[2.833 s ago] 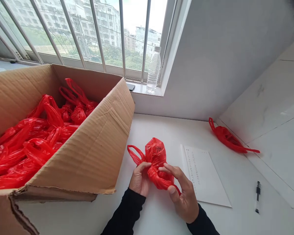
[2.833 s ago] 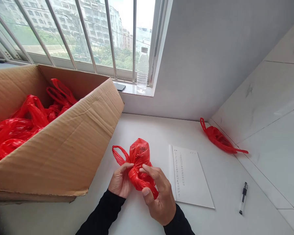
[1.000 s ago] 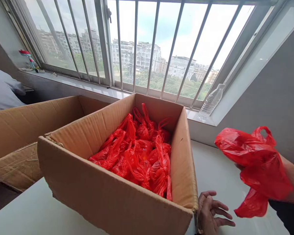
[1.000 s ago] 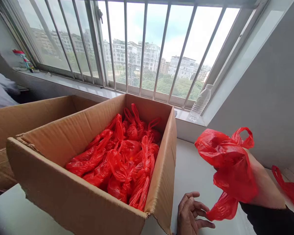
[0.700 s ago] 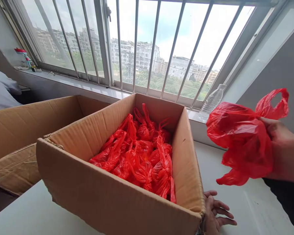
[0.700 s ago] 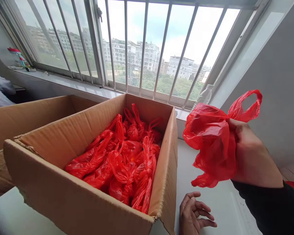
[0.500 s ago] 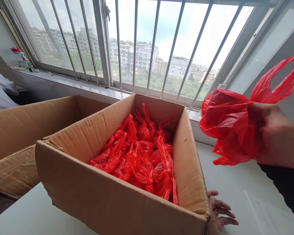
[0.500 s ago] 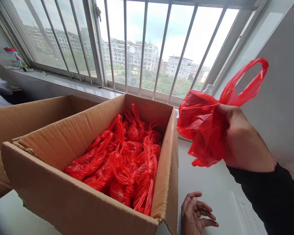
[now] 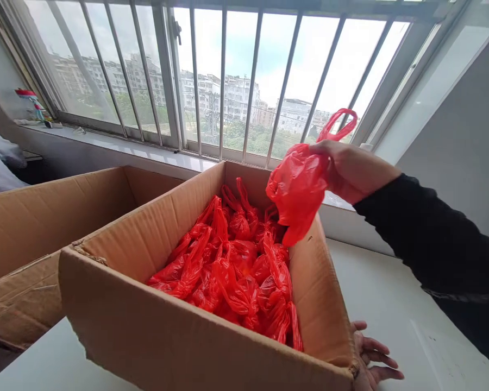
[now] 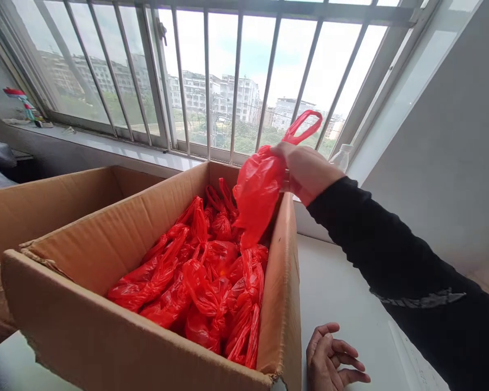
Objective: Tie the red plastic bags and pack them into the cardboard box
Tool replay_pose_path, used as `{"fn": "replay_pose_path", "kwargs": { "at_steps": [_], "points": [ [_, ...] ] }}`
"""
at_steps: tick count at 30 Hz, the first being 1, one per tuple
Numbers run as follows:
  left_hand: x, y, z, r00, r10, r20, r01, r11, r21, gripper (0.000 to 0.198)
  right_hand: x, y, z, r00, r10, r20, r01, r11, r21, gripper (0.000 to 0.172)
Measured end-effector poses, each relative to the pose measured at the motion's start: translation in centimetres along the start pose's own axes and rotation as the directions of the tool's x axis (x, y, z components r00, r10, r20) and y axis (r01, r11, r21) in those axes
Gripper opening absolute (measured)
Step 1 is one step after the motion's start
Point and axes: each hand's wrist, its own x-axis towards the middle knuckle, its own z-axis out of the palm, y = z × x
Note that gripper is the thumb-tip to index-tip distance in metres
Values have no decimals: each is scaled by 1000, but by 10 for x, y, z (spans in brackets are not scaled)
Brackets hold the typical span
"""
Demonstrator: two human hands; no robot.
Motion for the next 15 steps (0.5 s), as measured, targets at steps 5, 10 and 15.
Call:
{"fn": "replay_pose_path", "kwargs": {
  "at_steps": [5,10,15],
  "points": [
    [-5,-12,21,952,199,-233,-190,980,60,45,33,-8,50,984,-3,178,29,989,-142,40],
    [-13,-5,33,946,214,-244,-193,975,107,37,25,-4,20,984,-113,134,137,974,-180,43],
    [-17,1,39,948,228,-223,-201,970,138,36,24,44,-98,961,-200,-193,138,947,-290,30]
  ]
}}
